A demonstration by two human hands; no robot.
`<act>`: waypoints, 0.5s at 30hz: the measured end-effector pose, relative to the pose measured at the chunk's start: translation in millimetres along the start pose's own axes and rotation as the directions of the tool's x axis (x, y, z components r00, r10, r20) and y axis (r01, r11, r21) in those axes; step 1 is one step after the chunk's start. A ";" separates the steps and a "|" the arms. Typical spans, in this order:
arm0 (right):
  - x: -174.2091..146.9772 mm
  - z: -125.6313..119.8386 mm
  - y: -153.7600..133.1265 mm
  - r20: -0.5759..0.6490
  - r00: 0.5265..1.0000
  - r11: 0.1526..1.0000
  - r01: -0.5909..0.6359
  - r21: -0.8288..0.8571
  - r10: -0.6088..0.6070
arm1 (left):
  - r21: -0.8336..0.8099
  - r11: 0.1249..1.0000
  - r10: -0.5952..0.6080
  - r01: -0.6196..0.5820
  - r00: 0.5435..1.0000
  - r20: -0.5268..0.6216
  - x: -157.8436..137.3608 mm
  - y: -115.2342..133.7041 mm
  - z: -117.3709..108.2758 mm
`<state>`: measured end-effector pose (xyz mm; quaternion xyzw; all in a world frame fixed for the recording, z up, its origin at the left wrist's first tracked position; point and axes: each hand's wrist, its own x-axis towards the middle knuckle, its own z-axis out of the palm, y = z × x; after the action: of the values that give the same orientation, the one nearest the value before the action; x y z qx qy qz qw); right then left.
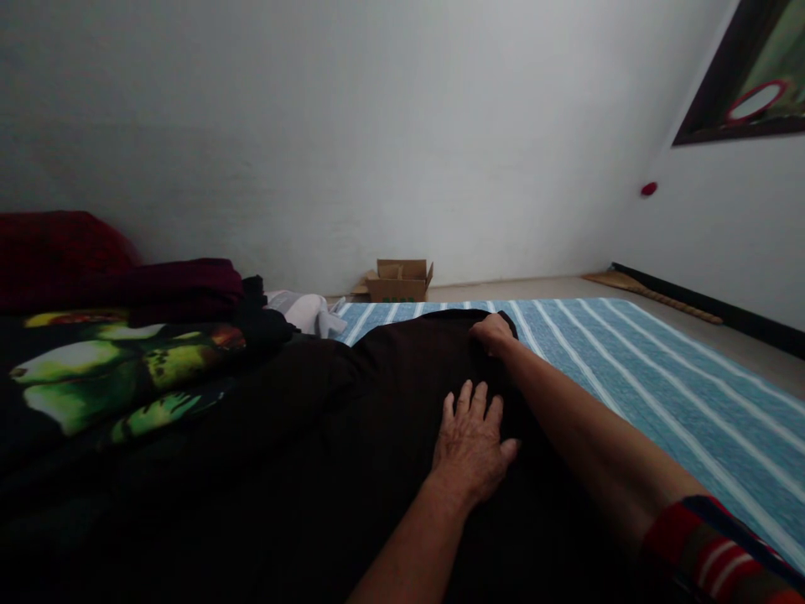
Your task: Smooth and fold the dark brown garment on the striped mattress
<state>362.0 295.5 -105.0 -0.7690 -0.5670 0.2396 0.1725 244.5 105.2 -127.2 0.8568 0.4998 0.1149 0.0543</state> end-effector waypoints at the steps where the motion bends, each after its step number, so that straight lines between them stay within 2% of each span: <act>1: 1.8 0.9 0.9 0.005 1.000 1.000 -0.007 0.011 0.007 | 0.001 1.000 0.002 -0.002 1.000 0.001 -0.2 0.0 0.0; 15: 8.6 6.8 -4.5 -0.088 0.995 0.995 -0.026 0.094 0.034 | 0.014 1.000 0.024 -0.023 0.998 -0.059 -2.3 1.3 0.3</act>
<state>356.6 305.0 -109.6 -0.7786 -0.5352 0.2335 0.2299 244.6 102.5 -127.5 0.8592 0.4917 0.1375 0.0326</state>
